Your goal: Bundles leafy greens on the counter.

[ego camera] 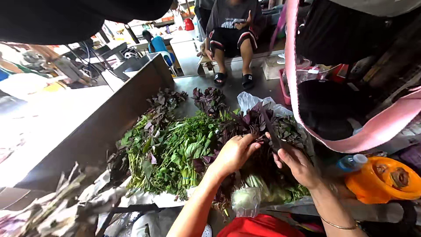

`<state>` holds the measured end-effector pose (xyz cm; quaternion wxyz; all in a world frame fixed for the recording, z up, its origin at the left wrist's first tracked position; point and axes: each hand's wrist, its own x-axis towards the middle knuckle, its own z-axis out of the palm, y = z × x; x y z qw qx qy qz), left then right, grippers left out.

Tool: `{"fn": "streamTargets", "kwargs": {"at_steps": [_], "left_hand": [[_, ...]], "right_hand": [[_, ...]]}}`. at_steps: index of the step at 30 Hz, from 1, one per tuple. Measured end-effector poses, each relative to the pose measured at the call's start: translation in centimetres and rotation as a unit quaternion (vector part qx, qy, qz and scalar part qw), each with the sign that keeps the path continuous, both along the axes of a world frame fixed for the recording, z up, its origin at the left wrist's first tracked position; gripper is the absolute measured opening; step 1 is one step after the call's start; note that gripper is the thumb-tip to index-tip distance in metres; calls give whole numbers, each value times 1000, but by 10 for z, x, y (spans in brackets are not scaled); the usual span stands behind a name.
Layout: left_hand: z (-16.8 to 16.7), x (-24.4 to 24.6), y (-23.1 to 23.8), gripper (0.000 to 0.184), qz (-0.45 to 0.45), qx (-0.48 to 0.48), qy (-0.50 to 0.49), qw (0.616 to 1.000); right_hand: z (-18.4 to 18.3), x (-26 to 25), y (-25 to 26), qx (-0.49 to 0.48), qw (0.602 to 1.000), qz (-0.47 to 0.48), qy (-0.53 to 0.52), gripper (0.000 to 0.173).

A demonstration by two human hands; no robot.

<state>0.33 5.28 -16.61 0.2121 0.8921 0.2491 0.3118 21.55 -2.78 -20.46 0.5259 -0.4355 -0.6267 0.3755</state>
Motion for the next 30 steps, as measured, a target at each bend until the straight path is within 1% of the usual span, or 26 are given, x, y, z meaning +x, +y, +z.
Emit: {"fn": "streamTargets", "kwargs": {"at_steps": [3, 6, 9, 13, 17, 20, 22, 25, 30], "left_hand": [[-5, 6, -7, 35, -3, 58, -10, 998], [-8, 8, -10, 35, -31, 80, -14, 996], [-8, 9, -11, 34, -44, 71, -18, 996], [-11, 10, -11, 35, -46, 66, -22, 997], [-14, 12, -13, 33, -46, 61, -22, 997], [-12, 13, -16, 33, -35, 68, -17, 997], [-12, 14, -17, 34, -22, 72, -12, 997], [-15, 15, -14, 35, 2, 69, 17, 997], [-24, 20, -4, 31, 54, 41, 75, 995]], "right_hand": [[9, 3, -5, 27, 997, 76, 3, 73], [13, 8, -8, 38, 994, 101, -7, 73], [15, 12, -12, 28, 995, 96, -18, 72], [9, 17, -12, 47, 994, 93, -21, 64], [5, 19, -12, 45, 995, 81, -36, 64], [3, 20, -10, 58, 995, 59, -56, 60], [-2, 19, -7, 63, 996, 57, -37, 57], [-12, 17, 2, 27, 997, 70, 15, 56], [-28, 9, 26, -50, 997, 39, 51, 48]]}}
